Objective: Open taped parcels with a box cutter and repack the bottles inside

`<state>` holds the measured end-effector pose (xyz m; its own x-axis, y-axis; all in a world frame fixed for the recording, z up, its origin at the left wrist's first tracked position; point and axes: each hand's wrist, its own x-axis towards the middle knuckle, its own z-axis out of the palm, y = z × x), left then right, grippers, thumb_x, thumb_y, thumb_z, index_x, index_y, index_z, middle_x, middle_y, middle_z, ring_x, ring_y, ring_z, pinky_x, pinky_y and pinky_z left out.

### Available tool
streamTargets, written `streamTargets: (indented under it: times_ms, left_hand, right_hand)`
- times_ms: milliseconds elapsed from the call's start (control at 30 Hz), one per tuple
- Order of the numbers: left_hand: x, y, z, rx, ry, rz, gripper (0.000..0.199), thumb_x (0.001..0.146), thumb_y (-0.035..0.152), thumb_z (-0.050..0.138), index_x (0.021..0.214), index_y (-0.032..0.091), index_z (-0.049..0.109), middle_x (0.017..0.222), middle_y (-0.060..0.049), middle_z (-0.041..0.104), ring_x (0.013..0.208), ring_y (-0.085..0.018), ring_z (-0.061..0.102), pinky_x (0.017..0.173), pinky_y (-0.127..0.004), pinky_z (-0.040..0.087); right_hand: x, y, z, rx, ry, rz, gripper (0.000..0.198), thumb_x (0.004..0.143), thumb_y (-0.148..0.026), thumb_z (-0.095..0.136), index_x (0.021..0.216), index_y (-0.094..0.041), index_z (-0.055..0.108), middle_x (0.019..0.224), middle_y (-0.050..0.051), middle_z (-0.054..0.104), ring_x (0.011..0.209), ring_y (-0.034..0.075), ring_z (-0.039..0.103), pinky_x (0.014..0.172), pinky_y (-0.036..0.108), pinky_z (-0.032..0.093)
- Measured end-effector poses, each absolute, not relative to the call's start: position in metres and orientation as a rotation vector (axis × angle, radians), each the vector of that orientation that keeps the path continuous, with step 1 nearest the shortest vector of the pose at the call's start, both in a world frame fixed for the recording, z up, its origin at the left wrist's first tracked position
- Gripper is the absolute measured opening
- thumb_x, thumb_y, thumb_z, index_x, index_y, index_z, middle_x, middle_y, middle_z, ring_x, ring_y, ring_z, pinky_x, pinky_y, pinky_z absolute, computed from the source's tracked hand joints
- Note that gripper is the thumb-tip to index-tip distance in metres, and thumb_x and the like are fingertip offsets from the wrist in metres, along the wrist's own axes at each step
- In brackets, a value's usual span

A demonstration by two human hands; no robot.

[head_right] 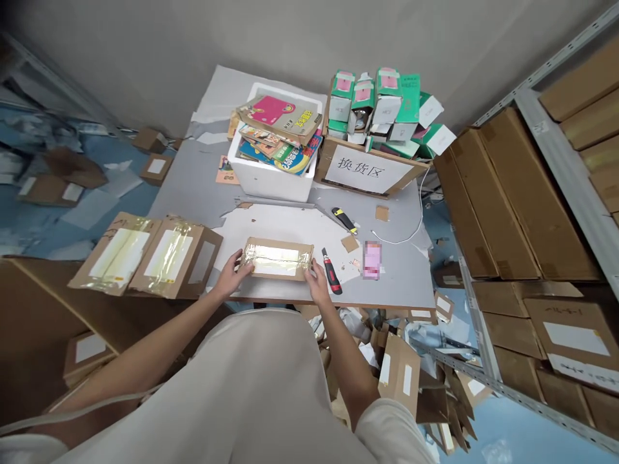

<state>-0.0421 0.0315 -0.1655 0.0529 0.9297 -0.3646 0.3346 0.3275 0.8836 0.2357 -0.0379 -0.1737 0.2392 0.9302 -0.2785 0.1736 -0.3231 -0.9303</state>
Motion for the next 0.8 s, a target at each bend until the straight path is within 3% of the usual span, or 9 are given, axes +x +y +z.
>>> streamTargets:
  times_ms: [67, 167, 300, 400, 533, 700, 800]
  left_hand:
    - [-0.052, 0.025, -0.171, 1.264, 1.372, 0.699, 0.094, 0.069, 0.056, 0.068, 0.147, 0.018, 0.030, 0.150, -0.017, 0.034, 0.134, -0.033, 0.038, 0.106, -0.048, 0.038]
    - [-0.066, 0.015, -0.185, 1.364, 1.306, 0.637, 0.108, 0.057, 0.051, 0.078, 0.148, 0.021, 0.027, 0.152, -0.015, 0.032, 0.138, -0.034, 0.034, 0.110, -0.049, 0.033]
    - [-0.065, 0.012, -0.202, 1.333, 1.405, 0.605, 0.096, 0.055, 0.055, 0.076, 0.137, 0.015, 0.045, 0.135, -0.016, 0.054, 0.125, -0.032, 0.050, 0.107, -0.047, 0.036]
    - [-0.058, 0.016, -0.197, 1.251, 1.413, 0.655, 0.076, 0.060, 0.063, 0.066, 0.119, 0.014, 0.059, 0.118, -0.014, 0.065, 0.111, -0.029, 0.059, 0.099, -0.043, 0.043]
    - [-0.054, 0.024, -0.171, 1.341, 1.458, 0.678, 0.059, 0.069, 0.063, 0.058, 0.102, 0.015, 0.064, 0.105, -0.012, 0.069, 0.097, -0.025, 0.063, 0.084, -0.034, 0.049]
    - [-0.042, 0.039, -0.155, 1.518, 1.785, 0.531, 0.046, 0.079, 0.062, 0.045, 0.067, 0.020, 0.060, 0.069, -0.006, 0.064, 0.071, -0.021, 0.059, 0.067, -0.031, 0.043]
    - [-0.032, 0.050, -0.163, 1.533, 1.791, 0.478, 0.045, 0.080, 0.059, 0.044, 0.059, 0.021, 0.056, 0.064, -0.006, 0.062, 0.069, -0.022, 0.057, 0.066, -0.031, 0.041]
  right_hand:
    - [0.245, -0.046, -0.181, -1.683, -1.037, 1.226, 0.066, 0.080, -0.041, 0.053, 0.142, -0.020, 0.044, 0.146, 0.012, 0.042, 0.134, 0.028, 0.041, 0.110, 0.044, 0.034]
    - [0.251, -0.051, -0.192, -1.725, -1.120, 1.309, 0.077, 0.070, -0.027, 0.061, 0.144, -0.022, 0.039, 0.152, 0.011, 0.034, 0.138, 0.027, 0.036, 0.109, 0.045, 0.035]
    - [0.239, -0.044, -0.201, -1.681, -1.224, 1.286, 0.075, 0.067, -0.021, 0.064, 0.139, -0.021, 0.044, 0.139, 0.011, 0.050, 0.125, 0.025, 0.050, 0.103, 0.044, 0.042]
    - [0.230, -0.037, -0.195, -1.651, -1.202, 1.234, 0.057, 0.073, -0.025, 0.062, 0.128, -0.018, 0.052, 0.121, 0.012, 0.062, 0.111, 0.023, 0.058, 0.095, 0.040, 0.048]
    - [0.230, -0.030, -0.173, -1.751, -1.285, 1.094, 0.049, 0.081, -0.039, 0.056, 0.125, -0.017, 0.056, 0.112, 0.012, 0.061, 0.097, 0.021, 0.060, 0.083, 0.034, 0.051]
    - [0.225, -0.015, -0.158, -2.080, -1.355, 0.915, 0.049, 0.092, -0.052, 0.038, 0.097, -0.015, 0.069, 0.095, 0.016, 0.066, 0.096, 0.027, 0.061, 0.089, 0.037, 0.045]
    - [0.219, -0.007, -0.166, -2.161, -1.315, 0.921, 0.054, 0.093, -0.053, 0.035, 0.090, -0.011, 0.069, 0.096, 0.022, 0.067, 0.098, 0.030, 0.062, 0.089, 0.038, 0.044]
